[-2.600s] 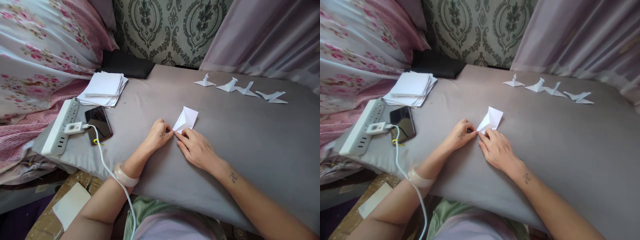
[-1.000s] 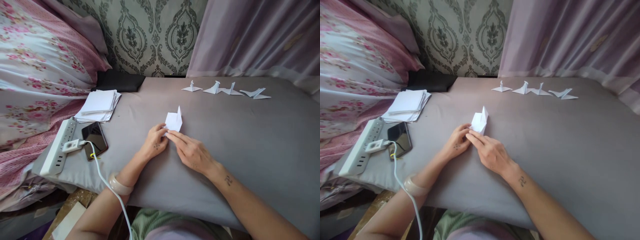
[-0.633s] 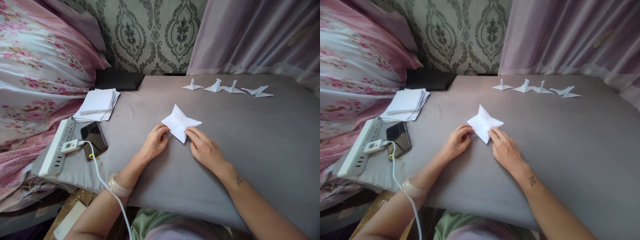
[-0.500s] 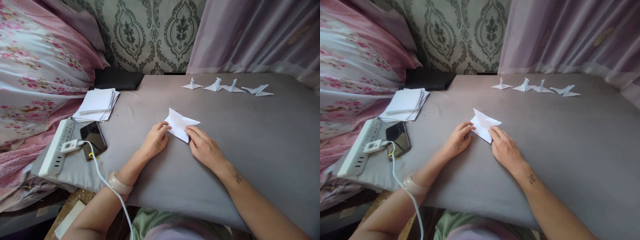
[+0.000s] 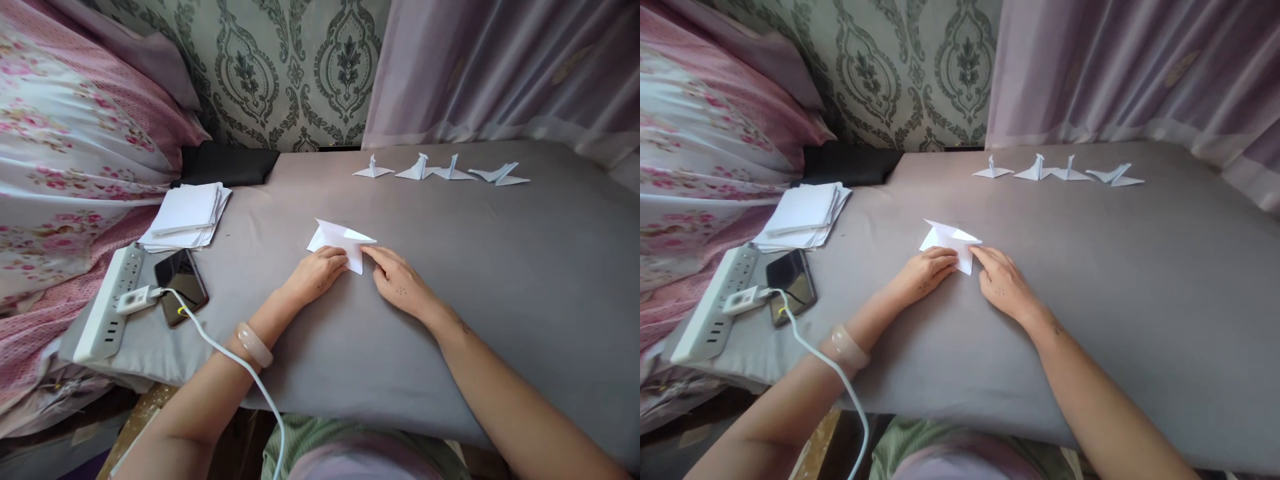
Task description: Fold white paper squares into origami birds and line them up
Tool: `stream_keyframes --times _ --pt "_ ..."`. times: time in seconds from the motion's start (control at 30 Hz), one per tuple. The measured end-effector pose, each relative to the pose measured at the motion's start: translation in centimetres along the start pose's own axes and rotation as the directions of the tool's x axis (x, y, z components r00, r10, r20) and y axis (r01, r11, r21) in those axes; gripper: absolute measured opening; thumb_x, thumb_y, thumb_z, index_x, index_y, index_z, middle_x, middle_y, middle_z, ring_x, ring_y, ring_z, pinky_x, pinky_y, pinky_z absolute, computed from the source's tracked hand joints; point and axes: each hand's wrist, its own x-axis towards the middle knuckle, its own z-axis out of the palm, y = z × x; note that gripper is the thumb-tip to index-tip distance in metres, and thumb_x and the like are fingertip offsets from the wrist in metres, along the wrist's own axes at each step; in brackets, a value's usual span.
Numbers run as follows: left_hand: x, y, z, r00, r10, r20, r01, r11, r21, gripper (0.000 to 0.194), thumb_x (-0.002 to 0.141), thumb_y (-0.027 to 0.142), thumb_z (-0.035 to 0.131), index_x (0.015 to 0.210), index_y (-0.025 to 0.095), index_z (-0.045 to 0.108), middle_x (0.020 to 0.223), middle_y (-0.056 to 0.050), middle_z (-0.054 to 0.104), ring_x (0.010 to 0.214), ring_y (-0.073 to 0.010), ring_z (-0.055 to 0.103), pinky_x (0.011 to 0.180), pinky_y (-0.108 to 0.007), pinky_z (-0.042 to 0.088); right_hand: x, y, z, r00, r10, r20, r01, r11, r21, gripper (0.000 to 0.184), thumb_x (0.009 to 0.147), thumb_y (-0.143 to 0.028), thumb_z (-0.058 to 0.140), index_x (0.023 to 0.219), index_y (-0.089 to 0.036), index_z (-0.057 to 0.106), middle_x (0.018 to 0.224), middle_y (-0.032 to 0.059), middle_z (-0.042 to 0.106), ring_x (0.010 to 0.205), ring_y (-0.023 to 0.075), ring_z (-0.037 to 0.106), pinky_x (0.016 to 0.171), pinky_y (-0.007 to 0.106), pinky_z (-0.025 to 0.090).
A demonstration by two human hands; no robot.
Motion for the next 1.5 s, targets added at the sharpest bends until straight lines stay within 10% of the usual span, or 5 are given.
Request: stream_keyframes --times 0.43,1.5 --pt "1.5 2.3 -0.7 0.972 0.079 0.22 -0.171 0.883 0.437 0.02 0.096 0.015 0.042 0.091 0.012 0.061 0.09 -0.009 0.065 0.085 -0.0231 0.06 0.077 -0.036 0.045 -1.4 -1.6 0.2 0.987 0.062 -0.148 -0.079 0.99 -0.115 0.02 0.088 -0.017 0.055 0.103 -0.021 0.067 0.103 0.0059 0.067 0.098 0.0224 0.058 0.081 0.033 0.048" --pt "2.6 2.7 0.0 0.983 -0.181 0.012 0.167 0.931 0.325 0.023 0.096 0.028 0.049 0.084 0.018 0.065 0.086 -0.007 0.07 0.085 -0.0227 0.061 0.078 -0.039 0.035 -1.0 -1.6 0.8 0.964 0.197 -0.176 -0.225 0.962 -0.155 0.019 0.091 -0.024 0.05 0.08 -0.02 0.064 0.09 0.0071 0.063 0.087 0.0218 0.058 0.072 0.033 0.043"
